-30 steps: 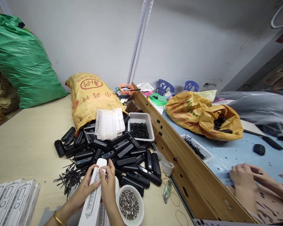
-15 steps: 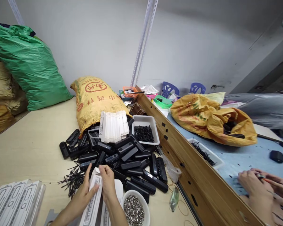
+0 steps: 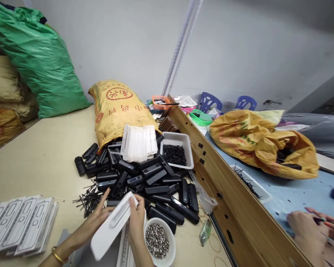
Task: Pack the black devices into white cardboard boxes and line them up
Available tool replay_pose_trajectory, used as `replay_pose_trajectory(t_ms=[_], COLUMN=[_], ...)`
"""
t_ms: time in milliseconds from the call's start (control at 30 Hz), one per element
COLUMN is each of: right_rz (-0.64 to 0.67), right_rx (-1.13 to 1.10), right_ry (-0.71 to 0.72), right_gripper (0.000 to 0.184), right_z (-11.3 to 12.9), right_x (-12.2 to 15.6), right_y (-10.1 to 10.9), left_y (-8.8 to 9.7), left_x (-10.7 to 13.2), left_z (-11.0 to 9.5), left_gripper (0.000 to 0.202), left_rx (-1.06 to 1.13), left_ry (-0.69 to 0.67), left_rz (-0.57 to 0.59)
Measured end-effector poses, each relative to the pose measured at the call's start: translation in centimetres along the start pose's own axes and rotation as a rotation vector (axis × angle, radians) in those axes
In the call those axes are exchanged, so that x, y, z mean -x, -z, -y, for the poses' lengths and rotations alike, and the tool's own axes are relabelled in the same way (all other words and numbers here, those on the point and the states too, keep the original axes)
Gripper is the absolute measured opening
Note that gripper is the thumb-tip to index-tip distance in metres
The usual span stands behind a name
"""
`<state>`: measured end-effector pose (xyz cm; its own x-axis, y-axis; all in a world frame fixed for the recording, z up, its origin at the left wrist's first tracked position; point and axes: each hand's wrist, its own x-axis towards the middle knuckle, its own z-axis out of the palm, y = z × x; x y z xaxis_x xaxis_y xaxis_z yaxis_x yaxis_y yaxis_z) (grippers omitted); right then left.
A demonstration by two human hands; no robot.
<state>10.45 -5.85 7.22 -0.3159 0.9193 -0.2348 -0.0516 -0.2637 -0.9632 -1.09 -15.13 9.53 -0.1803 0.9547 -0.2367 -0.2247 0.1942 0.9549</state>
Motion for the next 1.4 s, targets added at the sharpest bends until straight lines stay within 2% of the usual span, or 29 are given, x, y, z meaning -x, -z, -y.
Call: replay_pose_trajectory(t_ms=[67, 100, 167, 200, 267, 300, 333, 400, 433, 500, 600, 667, 733, 933, 1067, 1200, 1267, 1400], right_rz=[0.037, 0.119, 0.319, 0.394, 0.484, 0.524, 0.573, 0.661, 0.657, 0.529, 0.318, 0.142, 0.050, -0.145, -0.089, -0.070, 0.055, 0.450], right_rx=[0.008, 0.073, 0.363, 0.566, 0.987, 1.156, 1.262, 1.258, 1.172, 0.971, 0.808, 0.413, 0.188, 0.025, 0.010, 0.043, 0.197, 0.642], right_ry=[-0.016, 0.007, 0.138, 0.255, 0.540, 0.674, 0.778, 0.846, 0.823, 0.711, 0.549, 0.352, 0.233, 0.230, 0.223, 0.206, 0.227, 0.318], right_gripper=[0.030, 0.030, 0.031, 0.029, 0.018, 0.021, 0.028, 0.032, 0.028, 0.020, 0.036, 0.050, 0.053, 0.045, 0.047, 0.044, 0.042, 0.034], right_z=[-0.4, -0.5, -0.7, -0.7, -0.4, 0.0, 0.4, 1.5, 2.1, 3.0, 4.1, 4.7, 5.4, 6.9, 7.6, 7.2, 7.0, 7.4], right_x=[-0.9, -1.3, -2.2, -2.8, -4.6, -5.6, -6.6, -8.4, -9.0, -9.7, -9.4, -8.4, -7.2, -5.3, -5.2, -5.0, -4.9, -4.7], right_y=[-0.3, -0.6, -1.3, -1.6, -2.2, -2.5, -2.8, -3.3, -3.4, -3.2, -2.2, -1.6, -1.2, -1.0, -1.5, -1.4, -0.7, 1.4], left_y=[0.1, 0.2, 0.5, 0.8, 1.5, 1.9, 2.2, 2.9, 3.1, 3.6, 4.0, 3.9, 3.3, 1.4, 0.9, 0.8, 1.2, 2.3], left_x=[1.0, 1.3, 1.5, 1.3, 0.6, 0.2, -0.3, -0.9, -1.0, -1.0, -0.9, -0.9, -1.0, -1.1, -1.5, -1.7, -1.8, -1.8], left_z=[0.2, 0.3, 0.8, 1.1, 1.9, 2.2, 2.4, 2.5, 2.4, 2.0, 1.4, 1.2, 1.0, -0.1, -0.6, -0.9, -1.0, -0.8], left_gripper=[0.065, 0.062, 0.059, 0.058, 0.061, 0.061, 0.061, 0.063, 0.063, 0.062, 0.062, 0.064, 0.066, 0.063, 0.062, 0.063, 0.062, 0.058], left_rx=[-0.182, -0.260, -0.324, -0.307, -0.233, -0.205, -0.195, -0.249, -0.304, -0.441, -0.635, -0.720, -0.802, -1.052, -1.043, -1.016, -1.014, -1.089], left_ry=[-0.202, -0.302, -0.403, -0.382, -0.254, -0.191, -0.154, -0.160, -0.178, -0.185, -0.148, -0.126, -0.108, -0.063, -0.078, -0.112, -0.132, -0.173], left_rz=[0.088, 0.082, -0.043, -0.156, -0.430, -0.543, -0.615, -0.622, -0.592, -0.556, -0.522, -0.484, -0.460, -0.478, -0.484, -0.495, -0.499, -0.490])
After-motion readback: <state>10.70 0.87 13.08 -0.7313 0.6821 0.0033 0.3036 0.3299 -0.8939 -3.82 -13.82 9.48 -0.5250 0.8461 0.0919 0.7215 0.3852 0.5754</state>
